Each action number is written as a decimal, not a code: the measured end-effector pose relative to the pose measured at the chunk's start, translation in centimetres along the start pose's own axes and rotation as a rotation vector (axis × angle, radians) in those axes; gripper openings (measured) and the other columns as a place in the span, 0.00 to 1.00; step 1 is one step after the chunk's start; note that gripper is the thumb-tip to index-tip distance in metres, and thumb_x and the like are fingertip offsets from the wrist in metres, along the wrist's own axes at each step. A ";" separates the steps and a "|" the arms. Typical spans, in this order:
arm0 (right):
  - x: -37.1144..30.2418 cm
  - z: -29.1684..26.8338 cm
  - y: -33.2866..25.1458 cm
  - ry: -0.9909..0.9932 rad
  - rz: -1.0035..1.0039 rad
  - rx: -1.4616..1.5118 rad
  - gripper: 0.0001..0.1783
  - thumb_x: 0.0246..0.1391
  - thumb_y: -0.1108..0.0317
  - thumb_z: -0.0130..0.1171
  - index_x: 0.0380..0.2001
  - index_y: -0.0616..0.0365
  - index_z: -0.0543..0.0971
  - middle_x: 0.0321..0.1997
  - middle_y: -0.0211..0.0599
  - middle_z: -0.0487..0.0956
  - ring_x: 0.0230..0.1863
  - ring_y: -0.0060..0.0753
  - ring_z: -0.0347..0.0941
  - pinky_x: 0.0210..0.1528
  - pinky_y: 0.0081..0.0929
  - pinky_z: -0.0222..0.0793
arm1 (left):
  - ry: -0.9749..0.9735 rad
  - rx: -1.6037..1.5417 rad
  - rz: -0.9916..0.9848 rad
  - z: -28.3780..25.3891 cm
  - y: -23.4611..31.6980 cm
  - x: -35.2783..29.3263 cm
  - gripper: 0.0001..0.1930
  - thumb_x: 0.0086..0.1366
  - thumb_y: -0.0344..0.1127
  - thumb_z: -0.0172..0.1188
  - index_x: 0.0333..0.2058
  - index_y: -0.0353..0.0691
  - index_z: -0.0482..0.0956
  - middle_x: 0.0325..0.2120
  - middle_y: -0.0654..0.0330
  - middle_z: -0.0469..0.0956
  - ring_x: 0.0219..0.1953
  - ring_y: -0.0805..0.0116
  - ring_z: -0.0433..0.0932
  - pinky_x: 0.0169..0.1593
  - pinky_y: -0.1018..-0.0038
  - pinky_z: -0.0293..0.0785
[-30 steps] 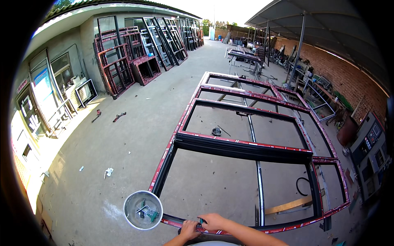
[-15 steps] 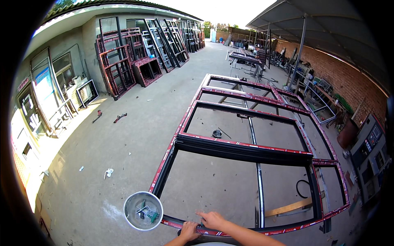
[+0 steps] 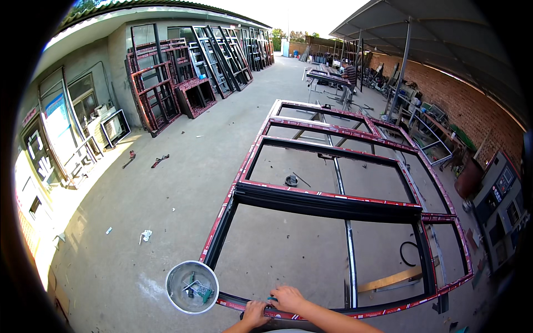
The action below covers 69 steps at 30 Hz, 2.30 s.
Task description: The person assembles a window frame by inserting screws into pre-drilled holes and tightening them with a screwdriver. They repeatedly retrieve screws from a bucket, align the frame sections, and secure the joints.
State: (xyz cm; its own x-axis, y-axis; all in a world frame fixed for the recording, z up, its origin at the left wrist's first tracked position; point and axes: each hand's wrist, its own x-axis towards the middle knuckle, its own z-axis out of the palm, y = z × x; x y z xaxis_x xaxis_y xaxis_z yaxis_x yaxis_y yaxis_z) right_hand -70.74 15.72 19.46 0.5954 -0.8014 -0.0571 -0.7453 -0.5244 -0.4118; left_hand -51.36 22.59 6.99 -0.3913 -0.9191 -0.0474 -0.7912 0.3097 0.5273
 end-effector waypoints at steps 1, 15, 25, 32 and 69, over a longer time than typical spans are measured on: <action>0.4 -1.3 -1.2 -0.102 0.082 0.031 0.18 0.56 0.54 0.65 0.46 0.49 0.84 0.42 0.53 0.84 0.45 0.54 0.82 0.46 0.51 0.78 | 0.003 -0.001 -0.004 0.1 -0.3 -0.2 0.31 0.46 0.52 0.76 0.48 0.45 0.83 0.43 0.56 0.83 0.52 0.53 0.77 0.61 0.55 0.66; 0.7 -0.6 0.3 -0.113 0.113 0.266 0.23 0.57 0.58 0.66 0.54 0.51 0.80 0.33 0.45 0.86 0.37 0.56 0.82 0.42 0.48 0.79 | -0.007 0.006 -0.008 0.5 -0.6 -0.2 0.33 0.45 0.52 0.77 0.50 0.46 0.83 0.44 0.55 0.82 0.53 0.52 0.77 0.61 0.55 0.65; 0.2 1.6 1.9 -0.099 0.042 0.178 0.25 0.57 0.48 0.64 0.52 0.51 0.81 0.34 0.49 0.86 0.37 0.58 0.83 0.40 0.53 0.78 | -0.012 0.006 -0.012 0.0 -0.1 0.0 0.32 0.45 0.52 0.77 0.49 0.45 0.82 0.43 0.55 0.82 0.53 0.52 0.77 0.61 0.55 0.66; 0.2 -0.3 -0.3 -0.069 0.142 0.072 0.22 0.59 0.50 0.62 0.52 0.49 0.82 0.33 0.50 0.85 0.37 0.58 0.83 0.41 0.55 0.79 | -0.001 0.004 -0.005 0.2 -0.4 -0.1 0.31 0.45 0.52 0.77 0.48 0.44 0.83 0.43 0.56 0.83 0.53 0.53 0.77 0.61 0.55 0.66; -0.6 2.4 0.0 -0.034 0.030 0.211 0.21 0.58 0.60 0.61 0.55 0.48 0.81 0.48 0.46 0.83 0.45 0.57 0.82 0.47 0.52 0.79 | -0.021 -0.030 -0.002 -0.8 0.7 0.0 0.26 0.47 0.51 0.77 0.43 0.47 0.81 0.43 0.54 0.81 0.53 0.53 0.77 0.59 0.56 0.66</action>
State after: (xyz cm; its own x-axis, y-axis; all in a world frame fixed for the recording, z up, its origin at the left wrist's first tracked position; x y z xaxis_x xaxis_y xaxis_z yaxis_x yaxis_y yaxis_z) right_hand -70.40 16.88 17.30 0.5862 -0.8037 -0.1017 -0.6858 -0.4255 -0.5904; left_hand -51.57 22.64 8.02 -0.3997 -0.9143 -0.0664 -0.7778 0.2999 0.5524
